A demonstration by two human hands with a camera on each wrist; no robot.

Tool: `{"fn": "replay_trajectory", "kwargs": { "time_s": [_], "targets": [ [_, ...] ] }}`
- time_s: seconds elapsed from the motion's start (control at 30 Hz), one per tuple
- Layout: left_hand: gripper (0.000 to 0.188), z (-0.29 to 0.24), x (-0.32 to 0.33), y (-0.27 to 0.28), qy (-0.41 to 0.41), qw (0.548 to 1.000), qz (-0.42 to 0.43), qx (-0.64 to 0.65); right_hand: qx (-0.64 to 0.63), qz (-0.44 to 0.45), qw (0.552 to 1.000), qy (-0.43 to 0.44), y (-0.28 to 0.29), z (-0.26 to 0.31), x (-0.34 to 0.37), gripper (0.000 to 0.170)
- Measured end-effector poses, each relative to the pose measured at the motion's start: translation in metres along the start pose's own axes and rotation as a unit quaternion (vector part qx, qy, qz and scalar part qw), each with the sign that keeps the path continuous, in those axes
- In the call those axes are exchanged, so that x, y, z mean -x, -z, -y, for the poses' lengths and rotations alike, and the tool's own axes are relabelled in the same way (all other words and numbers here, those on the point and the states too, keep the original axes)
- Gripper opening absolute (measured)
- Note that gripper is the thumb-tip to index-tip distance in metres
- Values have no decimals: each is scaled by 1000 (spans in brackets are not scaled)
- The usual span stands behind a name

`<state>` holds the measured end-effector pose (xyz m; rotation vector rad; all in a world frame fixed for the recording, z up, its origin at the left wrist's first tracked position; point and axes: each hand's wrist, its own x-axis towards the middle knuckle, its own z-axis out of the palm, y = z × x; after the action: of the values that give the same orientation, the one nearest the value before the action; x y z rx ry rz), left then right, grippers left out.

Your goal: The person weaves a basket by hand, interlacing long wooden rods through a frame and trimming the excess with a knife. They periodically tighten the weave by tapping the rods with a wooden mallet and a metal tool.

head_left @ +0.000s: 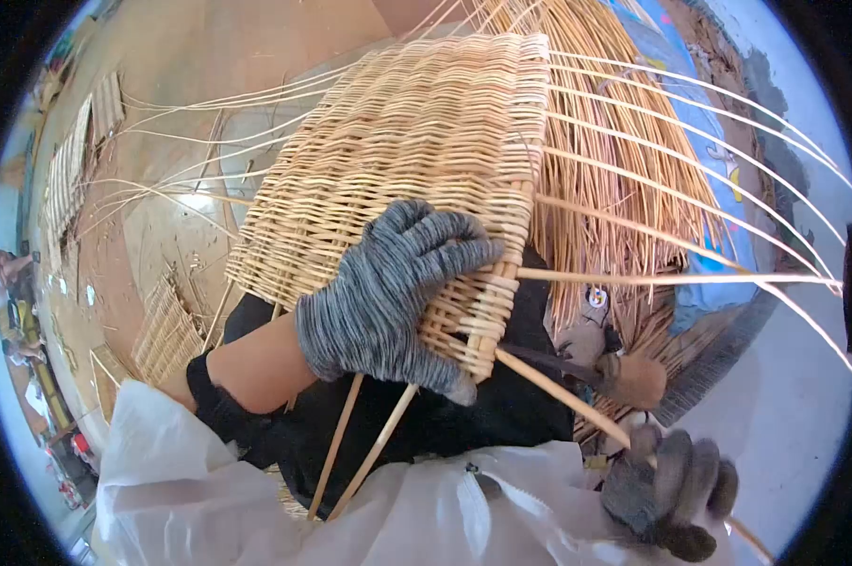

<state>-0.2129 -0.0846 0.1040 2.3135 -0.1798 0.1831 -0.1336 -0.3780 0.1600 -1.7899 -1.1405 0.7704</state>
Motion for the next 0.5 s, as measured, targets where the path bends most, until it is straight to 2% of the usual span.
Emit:
{"fn": "replay_trajectory", "kwargs": {
  "time_s": [0.13,0.23,0.37,0.5],
  "targets": [
    [112,2,-4,-6,-8,1000,-16,-6,-7,17,1000,-5,-1,-38,-39,13],
    [112,5,-15,-15,18,1000,3,14,-27,31,999,-9,-1,-73,-71,13],
    [107,17,-34,-14,63,996,59,37,-49,46,997,-24,2,-100,-97,13],
    [99,28,-43,-14,77,992,70,77,-69,51,996,-37,4,-114,-112,13]
  ]
}}
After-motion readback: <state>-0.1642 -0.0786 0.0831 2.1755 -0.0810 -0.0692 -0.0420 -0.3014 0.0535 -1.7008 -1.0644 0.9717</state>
